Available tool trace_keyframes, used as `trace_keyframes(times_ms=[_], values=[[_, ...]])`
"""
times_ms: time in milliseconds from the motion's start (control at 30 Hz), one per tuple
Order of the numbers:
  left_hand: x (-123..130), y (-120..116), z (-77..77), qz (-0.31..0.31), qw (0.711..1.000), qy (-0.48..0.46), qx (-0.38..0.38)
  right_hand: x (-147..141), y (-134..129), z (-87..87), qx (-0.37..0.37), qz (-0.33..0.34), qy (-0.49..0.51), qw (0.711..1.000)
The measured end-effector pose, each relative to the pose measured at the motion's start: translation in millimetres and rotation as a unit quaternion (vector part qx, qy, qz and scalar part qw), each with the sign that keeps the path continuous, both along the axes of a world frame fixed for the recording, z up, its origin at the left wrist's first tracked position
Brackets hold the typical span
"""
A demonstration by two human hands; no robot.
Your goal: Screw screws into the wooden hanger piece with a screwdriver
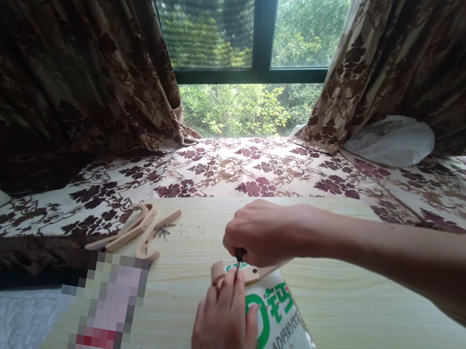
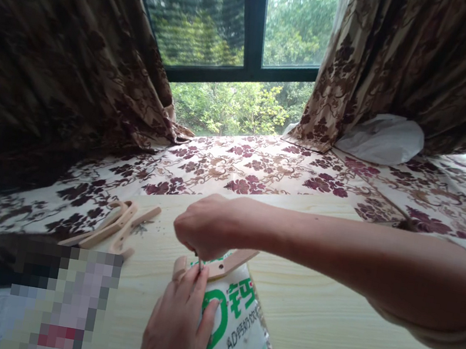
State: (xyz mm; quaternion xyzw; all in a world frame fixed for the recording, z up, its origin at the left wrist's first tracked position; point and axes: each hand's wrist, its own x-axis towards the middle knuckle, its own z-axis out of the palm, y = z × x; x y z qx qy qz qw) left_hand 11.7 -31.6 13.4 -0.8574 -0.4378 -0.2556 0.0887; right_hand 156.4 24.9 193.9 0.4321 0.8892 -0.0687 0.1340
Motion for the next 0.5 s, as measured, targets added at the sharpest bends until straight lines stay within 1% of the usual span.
trace_keyframes(times_ms=[67, 133, 200, 267, 367, 433, 500], values=[[0, 0, 0.4, -0.004, 1.0, -0.004, -0.001, 2, 1, -2.2, -0.01, -0.037, 0.006, 0.999], [0, -1, 1.3, -0.005, 1.0, -0.006, -0.002, 3, -1, -2.1, -0.007, -0.055, -0.001, 0.998], [1, -2, 2.4, 0.003, 1.0, -0.003, -0.004, 2, -5, 0.0, 0.017, -0.034, -0.009, 0.999], [1, -3, 3.4, 0.013, 1.0, 0.002, -0.007, 0, -8, 2.7, 0.038, 0.007, -0.009, 0.999], [2, -4, 3.8, 0.017, 1.0, 0.002, -0.014, -3, -9, 4.6, 0.04, 0.053, 0.0, 0.998], [2, -3, 3.1, 0.014, 1.0, -0.001, -0.018, -4, -7, 3.3, 0.025, 0.055, 0.002, 0.998], [2, -3, 2.0, 0.01, 1.0, -0.004, -0.017, -4, -2, 0.2, 0.004, 0.037, 0.007, 0.999]])
